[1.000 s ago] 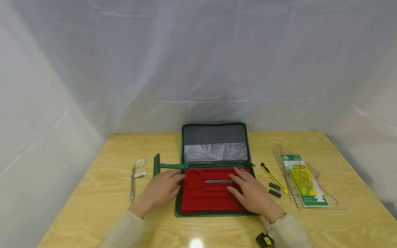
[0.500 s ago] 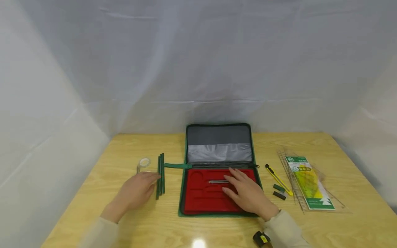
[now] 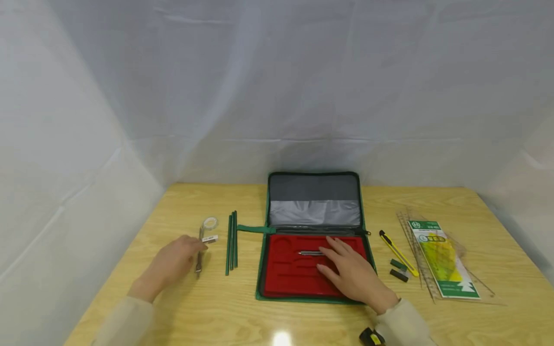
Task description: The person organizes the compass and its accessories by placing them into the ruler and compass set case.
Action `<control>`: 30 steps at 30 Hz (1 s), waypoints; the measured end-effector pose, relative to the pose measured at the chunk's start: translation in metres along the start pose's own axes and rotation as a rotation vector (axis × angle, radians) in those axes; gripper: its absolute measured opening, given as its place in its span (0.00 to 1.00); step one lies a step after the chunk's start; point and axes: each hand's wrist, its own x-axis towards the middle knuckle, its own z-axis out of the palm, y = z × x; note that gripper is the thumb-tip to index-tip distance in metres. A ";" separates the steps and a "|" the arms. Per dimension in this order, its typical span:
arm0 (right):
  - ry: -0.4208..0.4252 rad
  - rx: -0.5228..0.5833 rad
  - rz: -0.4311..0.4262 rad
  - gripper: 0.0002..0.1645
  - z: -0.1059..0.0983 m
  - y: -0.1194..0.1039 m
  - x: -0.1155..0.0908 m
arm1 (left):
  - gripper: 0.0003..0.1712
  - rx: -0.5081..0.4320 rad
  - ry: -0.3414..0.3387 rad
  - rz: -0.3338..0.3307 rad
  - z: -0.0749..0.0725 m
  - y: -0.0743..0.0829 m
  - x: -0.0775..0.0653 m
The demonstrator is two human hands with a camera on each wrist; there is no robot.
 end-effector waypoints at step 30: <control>0.018 0.048 0.058 0.29 -0.004 0.015 -0.011 | 0.09 0.297 -0.116 0.293 0.005 -0.023 0.019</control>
